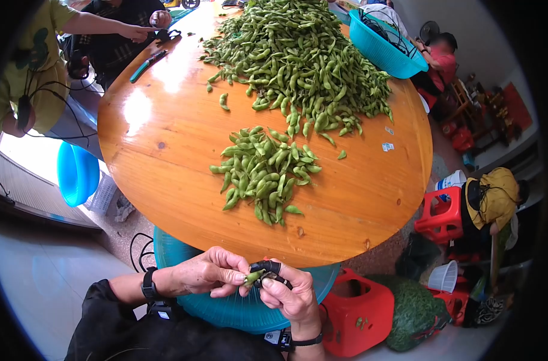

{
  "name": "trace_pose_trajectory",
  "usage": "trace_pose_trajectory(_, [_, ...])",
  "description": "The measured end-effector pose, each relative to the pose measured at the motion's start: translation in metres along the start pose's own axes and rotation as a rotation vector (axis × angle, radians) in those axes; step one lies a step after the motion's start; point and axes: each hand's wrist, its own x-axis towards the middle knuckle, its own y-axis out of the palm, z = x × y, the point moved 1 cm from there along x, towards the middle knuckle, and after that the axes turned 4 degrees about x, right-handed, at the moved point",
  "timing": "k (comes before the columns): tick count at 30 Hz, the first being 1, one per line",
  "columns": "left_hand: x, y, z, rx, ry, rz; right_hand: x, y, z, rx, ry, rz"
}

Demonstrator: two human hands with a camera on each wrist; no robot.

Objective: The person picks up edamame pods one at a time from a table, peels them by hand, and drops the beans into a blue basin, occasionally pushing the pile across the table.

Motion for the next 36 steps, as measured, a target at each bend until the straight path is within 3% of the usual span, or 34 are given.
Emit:
trace_pose_trajectory(3, [0.002,0.002,0.008,-0.046,0.037,0.032,-0.001,-0.001,0.004,0.026,-0.004,0.033])
trace_pose_trajectory(5, [0.003,0.007,0.005,-0.043,0.071,0.03,0.0,-0.002,0.007,-0.278,-0.065,-0.002])
trace_pose_trajectory(7, [-0.001,0.015,-0.008,0.435,0.112,-0.269,-0.001,0.001,0.008,-0.36,-0.099,-0.007])
trace_pose_trajectory(11, [-0.007,0.017,-0.01,0.598,0.304,-0.302,-0.002,0.011,0.007,-0.468,-0.147,-0.033])
trace_pose_trajectory(14, [-0.004,0.009,-0.004,0.389,0.19,-0.299,0.0,0.005,-0.003,-0.431,-0.168,-0.013])
trace_pose_trajectory(16, [-0.004,0.007,0.002,0.036,0.113,-0.216,0.002,0.001,-0.006,-0.268,-0.123,0.022])
trace_pose_trajectory(17, [-0.004,0.008,0.003,-0.002,0.12,-0.189,0.002,0.0,-0.006,-0.106,-0.075,0.059])
trace_pose_trajectory(21, [-0.004,0.009,0.003,-0.076,0.095,-0.147,0.004,0.006,0.002,-0.169,-0.067,0.072])
trace_pose_trajectory(23, [-0.004,0.01,0.0,0.603,0.195,-0.364,0.002,0.01,0.005,-0.446,-0.051,-0.073])
trace_pose_trajectory(24, [-0.004,0.013,-0.002,0.6,0.193,-0.365,0.002,0.014,0.006,-0.446,-0.048,-0.074])
trace_pose_trajectory(26, [-0.005,0.025,-0.012,1.255,0.587,-0.441,0.001,0.02,0.009,-0.753,-0.112,-0.163])
trace_pose_trajectory(29, [-0.001,0.016,-0.009,1.318,0.624,-0.405,0.002,0.026,0.008,-0.86,-0.255,-0.139])
trace_pose_trajectory(34, [0.002,0.013,-0.007,1.359,0.663,-0.355,0.0,0.024,0.007,-1.028,-0.29,-0.204])
trace_pose_trajectory(36, [0.002,0.017,0.0,1.51,0.677,-0.462,-0.001,0.025,0.004,-1.045,-0.3,-0.221])
